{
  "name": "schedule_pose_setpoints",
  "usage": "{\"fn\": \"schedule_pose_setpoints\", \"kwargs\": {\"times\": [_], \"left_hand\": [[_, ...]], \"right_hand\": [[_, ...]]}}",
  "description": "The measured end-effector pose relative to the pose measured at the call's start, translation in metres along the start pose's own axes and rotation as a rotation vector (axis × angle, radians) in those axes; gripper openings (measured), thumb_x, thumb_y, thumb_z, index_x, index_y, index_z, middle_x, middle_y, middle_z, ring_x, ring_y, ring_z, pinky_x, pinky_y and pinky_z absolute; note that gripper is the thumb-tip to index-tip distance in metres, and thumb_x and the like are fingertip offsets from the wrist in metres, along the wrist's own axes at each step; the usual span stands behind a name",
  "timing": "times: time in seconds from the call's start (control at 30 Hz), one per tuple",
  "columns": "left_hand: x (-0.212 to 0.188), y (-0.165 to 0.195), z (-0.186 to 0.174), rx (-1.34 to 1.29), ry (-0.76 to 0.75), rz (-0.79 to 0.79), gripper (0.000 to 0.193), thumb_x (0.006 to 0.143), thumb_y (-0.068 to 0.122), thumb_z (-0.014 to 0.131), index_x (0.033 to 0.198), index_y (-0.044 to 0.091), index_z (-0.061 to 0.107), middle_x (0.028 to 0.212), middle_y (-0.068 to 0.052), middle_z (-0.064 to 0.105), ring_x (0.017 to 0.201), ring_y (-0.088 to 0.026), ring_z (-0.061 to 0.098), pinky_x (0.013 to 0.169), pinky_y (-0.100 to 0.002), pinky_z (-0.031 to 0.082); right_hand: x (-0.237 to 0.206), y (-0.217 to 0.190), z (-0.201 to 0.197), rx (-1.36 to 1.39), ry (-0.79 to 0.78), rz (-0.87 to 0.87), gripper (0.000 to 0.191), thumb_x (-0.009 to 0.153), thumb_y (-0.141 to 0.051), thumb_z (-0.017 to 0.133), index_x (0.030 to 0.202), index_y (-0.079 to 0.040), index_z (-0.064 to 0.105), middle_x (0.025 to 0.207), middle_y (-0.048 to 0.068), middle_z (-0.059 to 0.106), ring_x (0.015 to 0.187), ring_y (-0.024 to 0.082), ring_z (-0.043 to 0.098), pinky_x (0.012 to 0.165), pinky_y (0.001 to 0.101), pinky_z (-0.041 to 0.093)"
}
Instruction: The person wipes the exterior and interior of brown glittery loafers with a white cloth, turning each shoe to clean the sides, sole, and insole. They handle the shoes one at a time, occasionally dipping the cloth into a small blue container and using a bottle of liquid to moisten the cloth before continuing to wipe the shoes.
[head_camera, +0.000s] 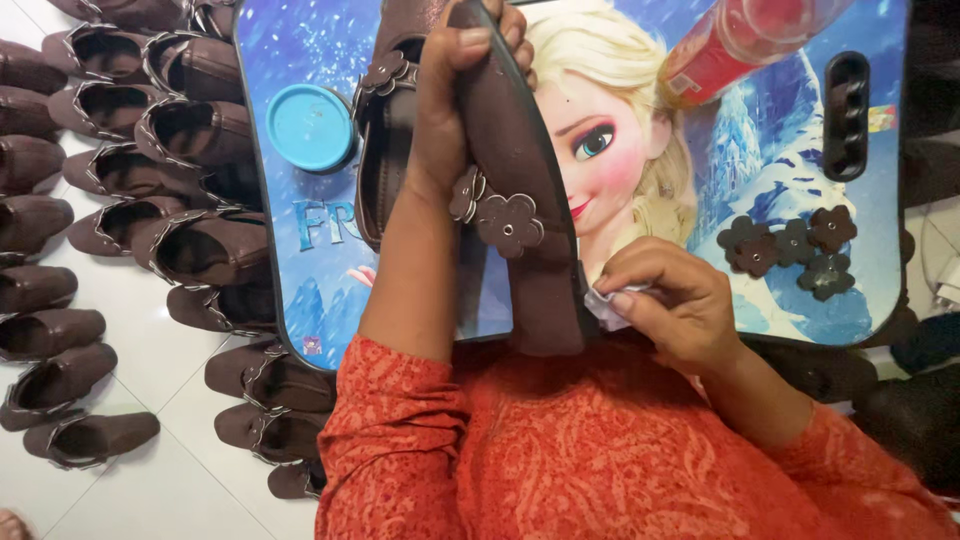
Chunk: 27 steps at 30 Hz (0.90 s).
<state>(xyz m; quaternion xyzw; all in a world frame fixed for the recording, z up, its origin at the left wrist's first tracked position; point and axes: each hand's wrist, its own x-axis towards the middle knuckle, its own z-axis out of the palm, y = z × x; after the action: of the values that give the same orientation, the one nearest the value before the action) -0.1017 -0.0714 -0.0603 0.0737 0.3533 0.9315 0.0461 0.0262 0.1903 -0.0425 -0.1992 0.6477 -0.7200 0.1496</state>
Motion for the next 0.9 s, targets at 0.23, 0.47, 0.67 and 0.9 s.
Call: {"fn": "schedule_pose_setpoints", "kwargs": {"times": [0.23,0.47,0.67,0.9], "left_hand": [[0.003,-0.059,-0.006,-0.3,0.013,0.002,0.026,0.096,0.03,0.06,0.109,0.009,0.051,0.097,-0.006,0.051,0.088,-0.017,0.054,0.083,-0.032,0.049],[0.01,-0.077,-0.026,-0.308,-0.014,-0.085,0.025,0.097,0.03,0.058,0.107,0.01,0.049,0.096,-0.006,0.052,0.088,-0.017,0.055,0.082,-0.033,0.05],[0.009,-0.076,-0.026,-0.262,0.003,-0.078,0.025,0.098,0.031,0.059,0.108,0.009,0.049,0.095,-0.006,0.052,0.088,-0.017,0.055,0.083,-0.033,0.052],[0.01,-0.075,-0.024,-0.151,0.041,-0.072,0.026,0.098,0.03,0.06,0.11,0.008,0.051,0.095,-0.007,0.054,0.087,-0.018,0.058,0.081,-0.034,0.055]], "right_hand": [[0.002,-0.021,-0.011,-0.515,0.046,-0.012,0.024,0.079,-0.003,0.082,0.1,0.001,0.072,0.098,0.009,0.071,0.088,0.015,0.068,0.076,0.0268,0.052],[0.002,-0.023,-0.02,-0.523,0.291,0.012,0.021,0.098,0.008,0.071,0.117,-0.001,0.074,0.109,0.009,0.072,0.092,0.011,0.069,0.084,0.0238,0.055],[0.01,-0.019,-0.003,-0.777,0.06,-0.223,0.025,0.086,0.003,0.082,0.109,-0.003,0.074,0.1,0.012,0.071,0.082,0.02,0.068,0.071,0.0287,0.053],[0.002,-0.047,-0.018,-0.766,-0.291,-0.113,0.026,0.083,0.0,0.078,0.108,-0.006,0.073,0.092,0.009,0.065,0.079,0.023,0.067,0.065,0.0324,0.053]]}}
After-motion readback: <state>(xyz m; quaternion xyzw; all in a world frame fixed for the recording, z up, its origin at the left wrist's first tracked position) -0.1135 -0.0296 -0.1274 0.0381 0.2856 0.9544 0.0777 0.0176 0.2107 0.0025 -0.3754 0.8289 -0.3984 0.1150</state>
